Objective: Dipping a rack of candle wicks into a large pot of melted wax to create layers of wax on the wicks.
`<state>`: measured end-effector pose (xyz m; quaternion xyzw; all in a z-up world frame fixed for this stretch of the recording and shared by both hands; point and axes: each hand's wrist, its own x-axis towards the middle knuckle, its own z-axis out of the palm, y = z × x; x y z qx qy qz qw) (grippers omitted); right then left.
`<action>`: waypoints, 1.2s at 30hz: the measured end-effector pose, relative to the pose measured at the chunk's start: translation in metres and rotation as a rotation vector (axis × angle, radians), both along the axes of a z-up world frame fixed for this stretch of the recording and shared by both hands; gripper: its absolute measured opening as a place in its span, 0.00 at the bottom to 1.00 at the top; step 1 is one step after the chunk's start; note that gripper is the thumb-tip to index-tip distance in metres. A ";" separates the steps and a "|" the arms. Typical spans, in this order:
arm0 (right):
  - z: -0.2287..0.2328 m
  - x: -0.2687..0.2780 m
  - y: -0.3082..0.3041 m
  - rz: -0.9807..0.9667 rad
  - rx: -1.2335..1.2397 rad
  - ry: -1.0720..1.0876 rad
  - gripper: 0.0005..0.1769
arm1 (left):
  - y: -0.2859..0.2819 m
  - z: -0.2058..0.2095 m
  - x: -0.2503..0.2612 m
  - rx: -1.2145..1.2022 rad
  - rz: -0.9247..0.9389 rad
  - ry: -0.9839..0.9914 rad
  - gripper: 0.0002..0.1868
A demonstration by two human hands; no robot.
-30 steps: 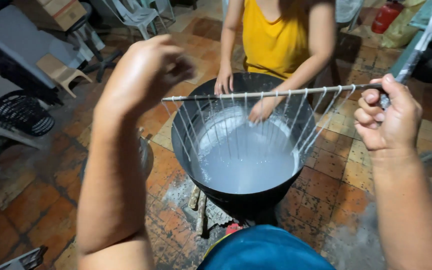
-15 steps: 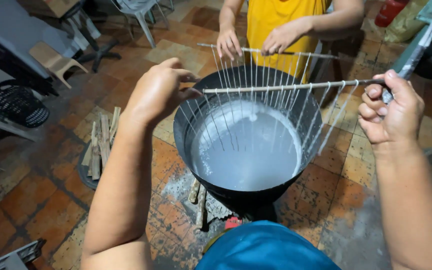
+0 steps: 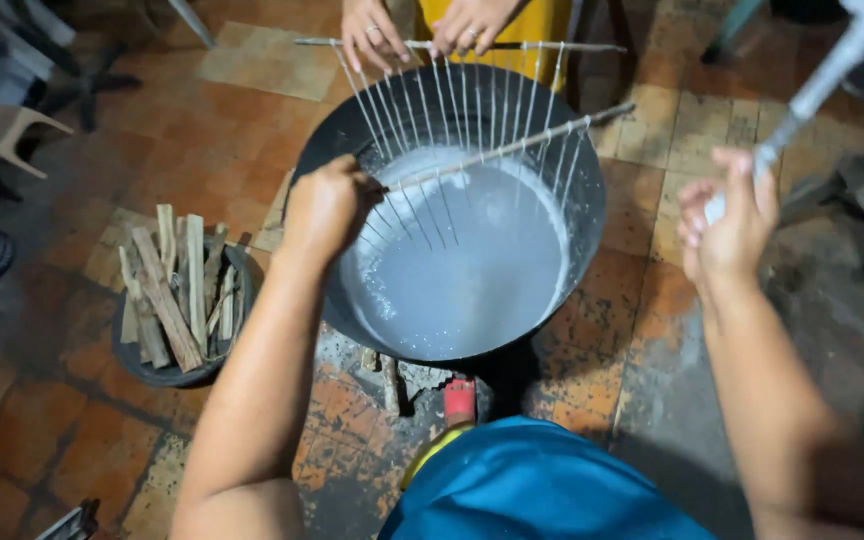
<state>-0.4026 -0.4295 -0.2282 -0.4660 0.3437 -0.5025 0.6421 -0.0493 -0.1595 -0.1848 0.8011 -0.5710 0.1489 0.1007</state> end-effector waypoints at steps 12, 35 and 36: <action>-0.146 -0.077 0.099 -0.141 -0.019 0.208 0.12 | -0.032 -0.246 -0.001 0.406 0.194 0.304 0.07; -0.200 0.064 0.190 -0.155 -0.157 0.117 0.06 | -0.087 -0.455 0.059 0.647 0.405 0.950 0.15; -0.200 0.067 0.191 -0.206 -0.132 0.071 0.09 | -0.084 -0.461 0.060 0.628 0.393 0.952 0.15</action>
